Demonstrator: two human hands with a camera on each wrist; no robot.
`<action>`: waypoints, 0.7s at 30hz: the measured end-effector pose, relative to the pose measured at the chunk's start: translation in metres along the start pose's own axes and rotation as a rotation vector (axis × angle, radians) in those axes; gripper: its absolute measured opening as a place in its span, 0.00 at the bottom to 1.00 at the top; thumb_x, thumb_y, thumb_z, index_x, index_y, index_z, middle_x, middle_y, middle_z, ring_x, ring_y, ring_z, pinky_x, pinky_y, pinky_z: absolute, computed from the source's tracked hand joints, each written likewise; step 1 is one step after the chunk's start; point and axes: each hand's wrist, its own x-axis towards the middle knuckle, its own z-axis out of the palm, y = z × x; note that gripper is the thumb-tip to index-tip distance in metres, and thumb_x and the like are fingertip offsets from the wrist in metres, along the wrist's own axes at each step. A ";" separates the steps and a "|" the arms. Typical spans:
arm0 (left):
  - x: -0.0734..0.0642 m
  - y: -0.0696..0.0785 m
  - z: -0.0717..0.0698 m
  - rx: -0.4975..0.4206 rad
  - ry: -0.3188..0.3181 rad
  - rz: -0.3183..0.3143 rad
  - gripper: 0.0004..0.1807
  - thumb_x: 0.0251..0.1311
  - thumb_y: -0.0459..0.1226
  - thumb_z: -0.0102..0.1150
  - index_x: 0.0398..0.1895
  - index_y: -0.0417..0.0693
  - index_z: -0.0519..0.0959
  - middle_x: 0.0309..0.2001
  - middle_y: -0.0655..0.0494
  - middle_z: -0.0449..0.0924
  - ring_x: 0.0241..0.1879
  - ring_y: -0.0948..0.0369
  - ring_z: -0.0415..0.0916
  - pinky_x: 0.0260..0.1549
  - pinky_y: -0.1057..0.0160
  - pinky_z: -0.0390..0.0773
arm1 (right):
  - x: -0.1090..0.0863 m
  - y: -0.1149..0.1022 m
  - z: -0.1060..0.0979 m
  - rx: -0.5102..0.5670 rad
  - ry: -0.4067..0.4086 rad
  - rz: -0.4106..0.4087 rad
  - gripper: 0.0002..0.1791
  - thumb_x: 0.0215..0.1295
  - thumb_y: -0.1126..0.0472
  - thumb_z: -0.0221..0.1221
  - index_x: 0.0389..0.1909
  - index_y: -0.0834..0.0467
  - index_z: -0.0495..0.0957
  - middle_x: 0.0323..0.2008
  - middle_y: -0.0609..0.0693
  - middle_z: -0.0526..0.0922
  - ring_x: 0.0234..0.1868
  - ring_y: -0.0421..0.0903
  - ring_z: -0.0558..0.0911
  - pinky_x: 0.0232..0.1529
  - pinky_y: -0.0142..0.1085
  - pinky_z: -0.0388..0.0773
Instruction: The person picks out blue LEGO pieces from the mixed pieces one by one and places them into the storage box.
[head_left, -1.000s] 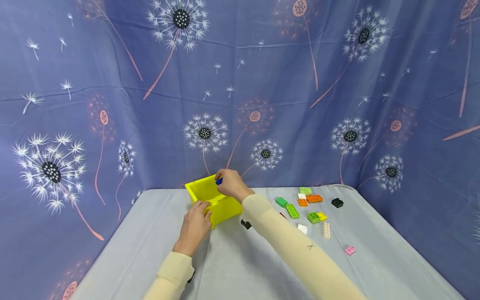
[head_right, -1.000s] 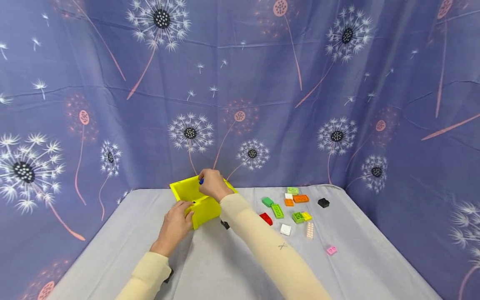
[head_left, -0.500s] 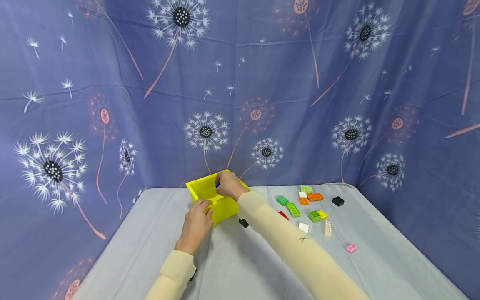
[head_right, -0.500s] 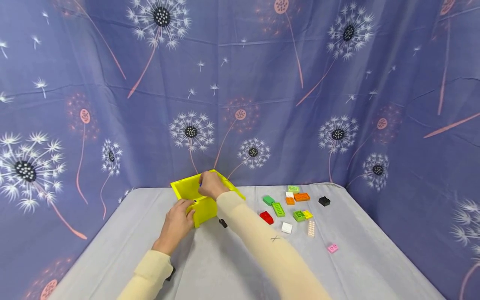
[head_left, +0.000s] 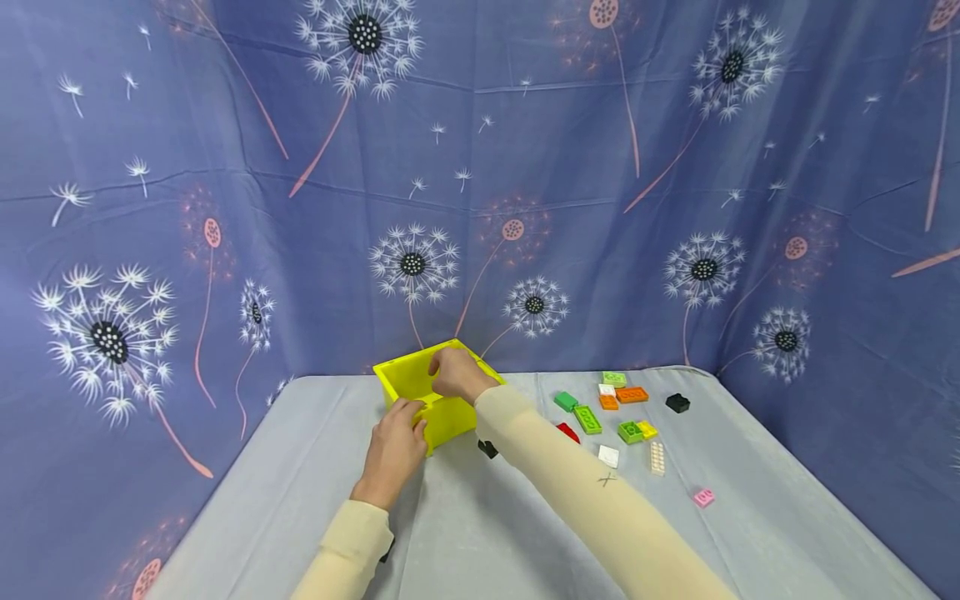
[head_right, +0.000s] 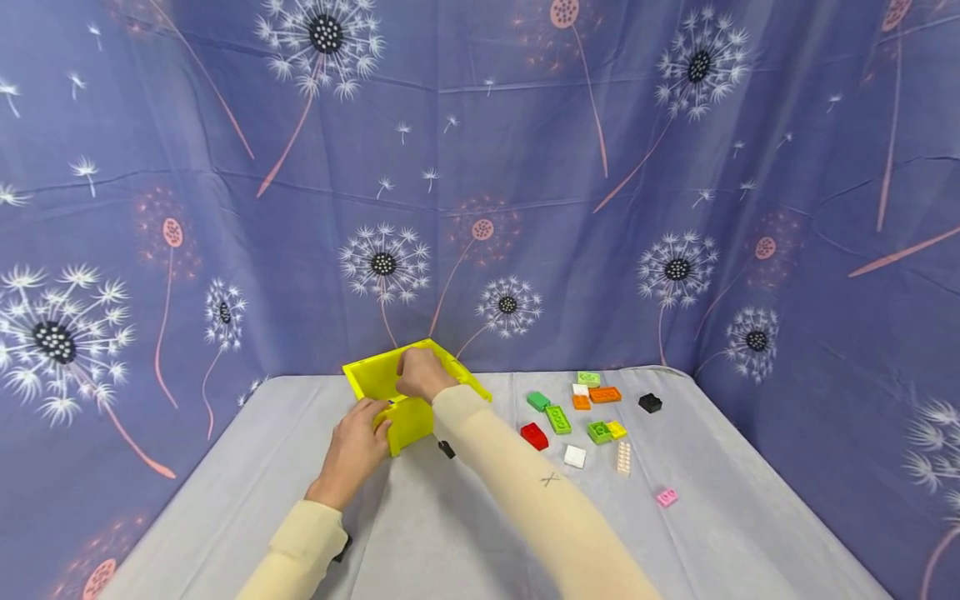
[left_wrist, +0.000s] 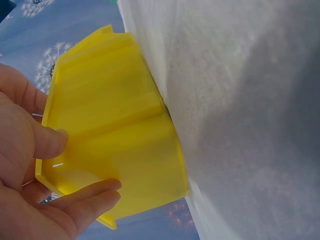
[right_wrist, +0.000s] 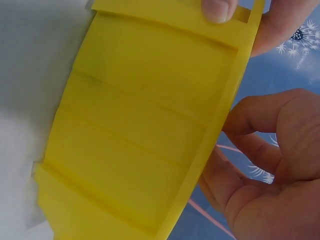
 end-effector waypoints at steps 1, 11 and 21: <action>0.000 0.000 0.000 0.000 -0.005 -0.003 0.14 0.64 0.29 0.67 0.52 0.40 0.85 0.46 0.51 0.82 0.44 0.49 0.84 0.46 0.47 0.84 | 0.000 0.000 0.000 0.002 -0.002 0.003 0.15 0.60 0.68 0.65 0.49 0.59 0.86 0.47 0.51 0.87 0.44 0.48 0.82 0.42 0.35 0.82; 0.003 0.003 0.003 -0.004 -0.004 0.002 0.14 0.64 0.30 0.67 0.53 0.40 0.85 0.46 0.50 0.82 0.44 0.49 0.84 0.46 0.48 0.84 | -0.006 0.006 -0.005 0.038 0.001 0.024 0.17 0.60 0.69 0.64 0.52 0.60 0.85 0.50 0.53 0.86 0.44 0.48 0.82 0.41 0.36 0.83; 0.002 0.000 -0.003 0.008 -0.027 -0.014 0.14 0.65 0.32 0.65 0.53 0.43 0.84 0.49 0.50 0.83 0.44 0.45 0.84 0.43 0.45 0.84 | -0.019 0.010 -0.036 0.113 0.032 -0.007 0.22 0.59 0.71 0.61 0.56 0.58 0.84 0.56 0.56 0.84 0.49 0.52 0.82 0.39 0.36 0.82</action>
